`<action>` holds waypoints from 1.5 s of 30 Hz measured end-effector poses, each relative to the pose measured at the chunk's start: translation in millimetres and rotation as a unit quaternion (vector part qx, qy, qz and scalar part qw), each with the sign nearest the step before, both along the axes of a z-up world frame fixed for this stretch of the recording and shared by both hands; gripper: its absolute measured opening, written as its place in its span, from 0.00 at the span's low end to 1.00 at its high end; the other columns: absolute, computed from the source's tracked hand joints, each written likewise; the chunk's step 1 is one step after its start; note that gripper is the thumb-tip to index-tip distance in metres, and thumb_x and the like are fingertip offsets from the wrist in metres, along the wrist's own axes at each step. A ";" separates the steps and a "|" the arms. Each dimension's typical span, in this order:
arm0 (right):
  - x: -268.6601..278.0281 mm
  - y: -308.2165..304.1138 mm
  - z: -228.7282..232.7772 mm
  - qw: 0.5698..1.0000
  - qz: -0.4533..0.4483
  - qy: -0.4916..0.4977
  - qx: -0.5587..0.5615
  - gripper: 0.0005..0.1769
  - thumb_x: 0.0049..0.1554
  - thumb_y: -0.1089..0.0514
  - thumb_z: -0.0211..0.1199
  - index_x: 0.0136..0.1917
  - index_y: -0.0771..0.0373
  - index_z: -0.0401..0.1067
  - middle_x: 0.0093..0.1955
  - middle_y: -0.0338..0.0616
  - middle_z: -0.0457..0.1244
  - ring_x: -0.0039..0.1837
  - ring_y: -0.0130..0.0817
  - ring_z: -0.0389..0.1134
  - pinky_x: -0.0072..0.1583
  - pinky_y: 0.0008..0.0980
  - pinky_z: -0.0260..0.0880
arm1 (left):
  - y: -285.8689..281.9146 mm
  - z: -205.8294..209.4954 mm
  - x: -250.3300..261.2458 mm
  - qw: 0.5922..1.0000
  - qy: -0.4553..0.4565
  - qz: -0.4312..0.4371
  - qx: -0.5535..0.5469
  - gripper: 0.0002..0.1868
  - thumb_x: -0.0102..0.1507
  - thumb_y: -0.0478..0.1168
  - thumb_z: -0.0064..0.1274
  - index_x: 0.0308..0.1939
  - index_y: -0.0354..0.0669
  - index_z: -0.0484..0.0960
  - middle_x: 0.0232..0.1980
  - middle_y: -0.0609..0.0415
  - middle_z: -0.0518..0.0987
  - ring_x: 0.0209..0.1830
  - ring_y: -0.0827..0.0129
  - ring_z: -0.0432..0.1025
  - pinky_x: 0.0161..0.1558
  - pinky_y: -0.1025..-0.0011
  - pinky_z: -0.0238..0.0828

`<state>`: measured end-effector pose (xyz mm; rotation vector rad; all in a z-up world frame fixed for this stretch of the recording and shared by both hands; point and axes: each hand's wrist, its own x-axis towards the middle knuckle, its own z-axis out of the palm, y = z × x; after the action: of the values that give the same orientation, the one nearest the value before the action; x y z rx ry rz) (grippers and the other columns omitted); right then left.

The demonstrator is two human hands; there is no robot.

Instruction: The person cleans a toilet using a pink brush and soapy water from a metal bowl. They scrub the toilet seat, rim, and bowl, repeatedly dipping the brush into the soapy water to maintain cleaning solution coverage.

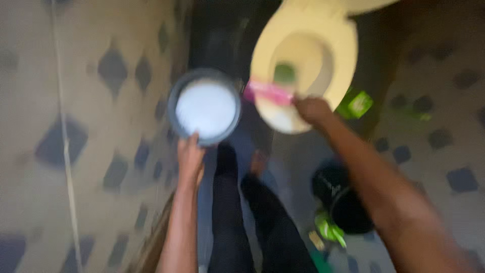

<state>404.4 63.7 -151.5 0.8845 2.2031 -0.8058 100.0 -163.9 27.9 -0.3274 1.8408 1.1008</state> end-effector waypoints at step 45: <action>-153.2 12.2 -59.5 0.268 -0.794 0.335 -0.430 0.10 0.66 0.61 0.51 0.42 0.61 0.62 0.33 0.43 0.58 0.30 0.31 0.58 0.31 0.30 0.59 | 40.1 22.8 -30.0 0.987 -0.021 -0.133 -0.090 0.29 0.71 0.46 0.47 0.70 0.27 0.61 0.65 0.36 0.72 0.64 0.59 0.70 0.64 0.59 0.66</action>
<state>251.2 75.9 -211.0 2.0199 -0.2706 -3.1343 70.1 -123.8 50.7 -0.1995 1.8873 0.7434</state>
